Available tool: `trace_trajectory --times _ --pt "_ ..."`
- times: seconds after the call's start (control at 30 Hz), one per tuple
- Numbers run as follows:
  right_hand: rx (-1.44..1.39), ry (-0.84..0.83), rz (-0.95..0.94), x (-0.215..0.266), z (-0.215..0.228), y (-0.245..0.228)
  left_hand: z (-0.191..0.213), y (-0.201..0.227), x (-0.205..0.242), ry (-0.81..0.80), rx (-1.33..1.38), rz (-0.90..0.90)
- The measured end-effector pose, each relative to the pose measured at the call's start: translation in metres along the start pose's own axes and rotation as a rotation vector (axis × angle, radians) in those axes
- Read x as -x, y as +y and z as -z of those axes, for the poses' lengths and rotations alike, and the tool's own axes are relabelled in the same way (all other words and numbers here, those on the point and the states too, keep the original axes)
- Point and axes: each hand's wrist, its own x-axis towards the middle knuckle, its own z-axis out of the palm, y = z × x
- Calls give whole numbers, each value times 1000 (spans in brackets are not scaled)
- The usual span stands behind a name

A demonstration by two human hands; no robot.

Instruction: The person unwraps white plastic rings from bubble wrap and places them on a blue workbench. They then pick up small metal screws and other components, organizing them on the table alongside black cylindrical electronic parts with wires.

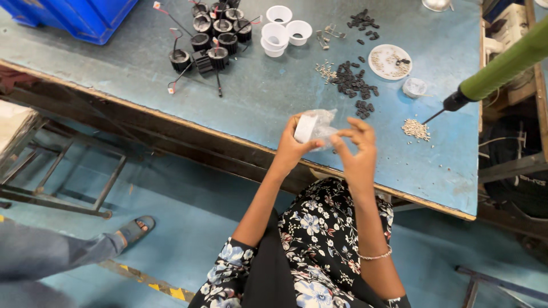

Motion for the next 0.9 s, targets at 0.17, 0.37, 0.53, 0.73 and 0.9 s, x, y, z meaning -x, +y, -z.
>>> trace_trajectory --times 0.17,0.37,0.53,0.73,0.9 --pt "-497 -116 -182 6 3 3 -7 -9 0 101 6 18" --pt "-204 -371 -273 0 13 37 -6 -8 1 95 5 68" --pt "-24 -473 -236 6 8 62 -14 -9 3 87 -140 -11" --pt "54 -345 -229 2 4 34 -13 -16 3 149 -203 118" --pt "228 -213 -365 0 -4 2 -14 -26 3 131 -302 85"
